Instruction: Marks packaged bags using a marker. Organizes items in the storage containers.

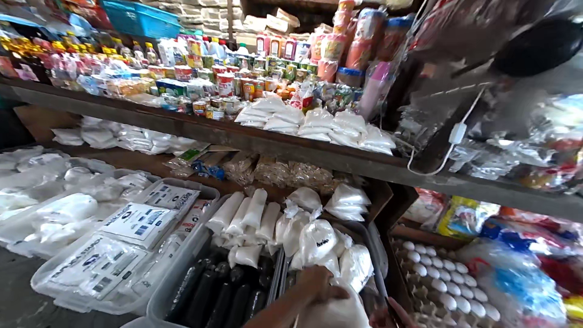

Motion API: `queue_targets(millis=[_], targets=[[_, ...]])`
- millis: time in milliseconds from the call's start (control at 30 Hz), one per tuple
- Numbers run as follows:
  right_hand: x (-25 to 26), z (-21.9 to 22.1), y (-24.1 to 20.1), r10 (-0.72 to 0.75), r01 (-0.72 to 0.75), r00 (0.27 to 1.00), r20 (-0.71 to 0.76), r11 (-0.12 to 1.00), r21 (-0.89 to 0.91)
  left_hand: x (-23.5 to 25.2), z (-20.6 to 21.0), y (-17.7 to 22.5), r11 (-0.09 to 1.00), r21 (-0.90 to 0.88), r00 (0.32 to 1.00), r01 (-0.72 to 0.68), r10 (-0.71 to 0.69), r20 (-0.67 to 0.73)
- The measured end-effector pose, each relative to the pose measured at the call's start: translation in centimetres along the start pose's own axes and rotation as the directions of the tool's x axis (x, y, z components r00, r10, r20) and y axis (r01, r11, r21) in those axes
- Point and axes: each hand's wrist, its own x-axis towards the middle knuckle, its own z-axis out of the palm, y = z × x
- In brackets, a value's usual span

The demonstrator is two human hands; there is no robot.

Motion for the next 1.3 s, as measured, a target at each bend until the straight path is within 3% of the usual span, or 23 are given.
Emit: queue_targets(millis=[267, 367, 467, 667, 833, 1133, 1300], targets=[[1.6, -1.2, -2.2, -0.137, 0.120, 0.982, -0.130, 0.984, -0.135, -0.1, -0.8, 0.5, 1.000, 0.030, 1.000, 0.010, -0.011, 0.016], [1.1, -0.9, -2.2, -0.175, 0.154, 0.980, -0.092, 0.968, -0.198, 0.2, -0.7, 0.4, 1.000, 0.017, 1.000, 0.010, -0.010, 0.011], [-0.3, 0.0, -1.6, -0.196, 0.198, 0.980, 0.039, 0.933, -0.301, 0.5, -0.5, 0.2, 0.999, 0.031, 1.000, 0.016, -0.017, 0.017], [-1.5, 2.5, 0.8, -0.050, 0.146, 0.948, 0.314, 0.946, -0.290, 0.5, -0.4, -0.5, 1.000, 0.007, 1.000, -0.021, 0.021, -0.007], [0.1, 4.2, 0.1, 0.113, 0.034, 0.942, 0.317, 0.905, -0.424, 1.3, -0.9, -1.5, 0.997, -0.038, 0.995, -0.072, 0.074, 0.061], [0.2, 4.1, 1.0, 0.087, 0.079, 0.917, 0.390, 0.917, -0.390, 1.2, -0.3, -1.7, 0.993, -0.113, 0.999, -0.047, 0.046, -0.015], [0.1, 4.1, 1.4, 0.112, 0.106, 0.901, 0.418, 0.879, -0.464, 1.2, -0.3, -1.5, 0.996, -0.079, 0.999, -0.037, 0.035, -0.019]])
